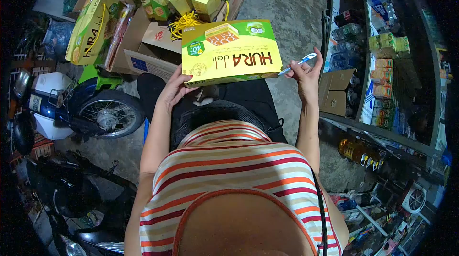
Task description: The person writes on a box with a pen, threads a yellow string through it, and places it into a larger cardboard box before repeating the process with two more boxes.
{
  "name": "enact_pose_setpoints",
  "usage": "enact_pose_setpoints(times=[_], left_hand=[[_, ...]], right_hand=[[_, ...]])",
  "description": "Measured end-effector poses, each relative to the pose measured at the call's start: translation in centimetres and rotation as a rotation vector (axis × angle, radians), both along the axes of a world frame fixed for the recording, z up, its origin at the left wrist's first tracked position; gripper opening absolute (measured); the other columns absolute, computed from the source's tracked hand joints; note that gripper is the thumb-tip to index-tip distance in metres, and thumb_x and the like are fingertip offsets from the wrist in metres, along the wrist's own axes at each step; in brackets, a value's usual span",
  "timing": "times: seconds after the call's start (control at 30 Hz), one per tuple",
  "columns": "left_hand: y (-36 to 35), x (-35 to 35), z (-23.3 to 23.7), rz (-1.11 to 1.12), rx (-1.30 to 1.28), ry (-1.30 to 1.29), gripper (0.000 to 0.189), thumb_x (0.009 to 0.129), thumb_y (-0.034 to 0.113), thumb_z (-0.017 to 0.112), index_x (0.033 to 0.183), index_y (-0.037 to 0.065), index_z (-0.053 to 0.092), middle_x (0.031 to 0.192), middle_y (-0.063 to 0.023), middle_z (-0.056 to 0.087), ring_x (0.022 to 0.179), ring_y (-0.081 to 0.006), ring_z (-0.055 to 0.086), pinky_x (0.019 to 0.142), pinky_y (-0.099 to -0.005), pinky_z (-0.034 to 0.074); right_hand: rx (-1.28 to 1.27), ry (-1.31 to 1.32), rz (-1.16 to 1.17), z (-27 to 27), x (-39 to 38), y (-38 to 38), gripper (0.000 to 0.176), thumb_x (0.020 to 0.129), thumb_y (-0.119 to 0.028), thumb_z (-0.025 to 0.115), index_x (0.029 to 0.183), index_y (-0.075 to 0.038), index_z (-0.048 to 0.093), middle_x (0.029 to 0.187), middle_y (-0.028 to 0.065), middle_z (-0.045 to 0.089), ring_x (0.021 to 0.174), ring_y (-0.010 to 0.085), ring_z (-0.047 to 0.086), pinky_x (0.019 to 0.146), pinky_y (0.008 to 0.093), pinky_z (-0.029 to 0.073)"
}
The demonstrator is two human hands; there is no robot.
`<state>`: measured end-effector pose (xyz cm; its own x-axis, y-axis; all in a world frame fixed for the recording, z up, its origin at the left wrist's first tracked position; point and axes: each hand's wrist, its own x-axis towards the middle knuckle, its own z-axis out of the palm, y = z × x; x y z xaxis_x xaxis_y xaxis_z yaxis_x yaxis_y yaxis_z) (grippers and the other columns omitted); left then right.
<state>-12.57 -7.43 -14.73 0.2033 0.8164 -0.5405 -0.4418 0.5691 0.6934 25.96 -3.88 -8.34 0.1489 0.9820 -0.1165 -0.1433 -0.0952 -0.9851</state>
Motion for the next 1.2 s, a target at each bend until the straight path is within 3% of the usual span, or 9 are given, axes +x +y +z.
enact_pose_setpoints(times=[0.17, 0.23, 0.3, 0.37, 0.4, 0.53, 0.67, 0.93, 1.2], left_hand=[[0.0, -0.1, 0.2, 0.000, -0.004, 0.000, 0.071, 0.087, 0.008, 0.059, 0.149, 0.014, 0.026, 0.137, -0.0100, 0.049, 0.120, -0.0231, 0.054, 0.096, -0.0439, 0.048], [-0.1, 0.0, 0.4, 0.003, 0.016, 0.045, 0.062, 0.087, 0.013, 0.061, 0.142, 0.007, 0.033, 0.133, -0.0133, 0.051, 0.118, -0.0246, 0.055, 0.097, -0.0435, 0.047], [0.0, -0.1, 0.1, 0.002, 0.020, 0.038, 0.060, 0.087, 0.014, 0.060, 0.142, 0.009, 0.036, 0.133, -0.0129, 0.051, 0.120, -0.0262, 0.054, 0.098, -0.0463, 0.047], [0.1, -0.4, -0.2, -0.028, 0.008, -0.011, 0.072, 0.086, 0.011, 0.059, 0.149, 0.014, 0.024, 0.137, -0.0105, 0.048, 0.120, -0.0254, 0.054, 0.097, -0.0459, 0.047], [0.0, -0.3, -0.2, -0.034, 0.006, -0.014, 0.072, 0.086, 0.011, 0.059, 0.149, 0.014, 0.024, 0.137, -0.0105, 0.048, 0.120, -0.0254, 0.054, 0.097, -0.0459, 0.047], [0.1, -0.3, -0.3, -0.037, 0.018, 0.003, 0.071, 0.086, 0.012, 0.060, 0.149, 0.013, 0.025, 0.137, -0.0106, 0.048, 0.119, -0.0260, 0.055, 0.098, -0.0465, 0.047], [0.1, -0.3, -0.1, -0.035, 0.005, 0.024, 0.070, 0.086, 0.011, 0.060, 0.148, 0.012, 0.027, 0.136, -0.0106, 0.049, 0.118, -0.0255, 0.055, 0.097, -0.0453, 0.048], [0.0, -0.3, 0.1, -0.029, 0.015, 0.035, 0.062, 0.087, 0.014, 0.061, 0.143, 0.010, 0.035, 0.136, -0.0128, 0.049, 0.122, -0.0283, 0.052, 0.098, -0.0478, 0.047], [0.0, -0.3, 0.3, -0.030, 0.006, 0.034, 0.062, 0.087, 0.014, 0.061, 0.143, 0.009, 0.034, 0.137, -0.0137, 0.048, 0.123, -0.0284, 0.051, 0.099, -0.0478, 0.047]], right_hand=[[0.000, -0.011, 0.031, -0.2, -0.3, -0.1, 0.088, 0.087, -0.001, 0.066, 0.147, -0.016, 0.005, 0.087, 0.0139, 0.062, 0.065, 0.0139, 0.060, 0.061, 0.0295, 0.055], [0.042, -0.066, 0.017, 0.2, -0.9, -0.1, 0.092, 0.087, 0.003, 0.064, 0.148, -0.019, -0.001, 0.087, 0.0152, 0.061, 0.068, 0.0153, 0.060, 0.065, 0.0303, 0.055], [0.065, -0.092, -0.001, -0.2, -0.8, 0.2, 0.082, 0.088, 0.000, 0.064, 0.148, -0.010, 0.009, 0.091, 0.0131, 0.062, 0.072, 0.0148, 0.062, 0.069, 0.0292, 0.055], [-0.010, -0.013, 0.031, -1.0, -0.3, 1.2, 0.057, 0.092, -0.009, 0.062, 0.140, 0.000, 0.032, 0.095, 0.0118, 0.063, 0.078, 0.0137, 0.063, 0.071, 0.0295, 0.056], [-0.039, -0.044, 0.027, -1.0, -0.6, 1.2, 0.036, 0.095, -0.015, 0.059, 0.124, 0.004, 0.049, 0.098, 0.0103, 0.064, 0.079, 0.0136, 0.064, 0.076, 0.0293, 0.055], [-0.085, 0.042, 0.057, -2.7, -1.0, 1.5, 0.023, 0.096, -0.016, 0.058, 0.110, 0.002, 0.057, 0.094, 0.0087, 0.067, 0.080, 0.0127, 0.066, 0.071, 0.0247, 0.053], [-0.086, -0.005, 0.098, -3.9, -0.7, 1.9, 0.022, 0.096, -0.016, 0.058, 0.109, 0.001, 0.058, 0.092, 0.0088, 0.067, 0.079, 0.0135, 0.066, 0.069, 0.0252, 0.054], [-0.030, 0.170, -0.252, -3.1, 1.5, 2.7, 0.019, 0.094, -0.016, 0.061, 0.102, 0.001, 0.059, 0.089, 0.0113, 0.067, 0.071, 0.0140, 0.065, 0.065, 0.0269, 0.056], [-0.079, 0.037, 0.026, -3.6, -0.6, 2.3, 0.018, 0.093, -0.015, 0.062, 0.102, 0.001, 0.061, 0.089, 0.0099, 0.068, 0.076, 0.0146, 0.068, 0.073, 0.0279, 0.055]])
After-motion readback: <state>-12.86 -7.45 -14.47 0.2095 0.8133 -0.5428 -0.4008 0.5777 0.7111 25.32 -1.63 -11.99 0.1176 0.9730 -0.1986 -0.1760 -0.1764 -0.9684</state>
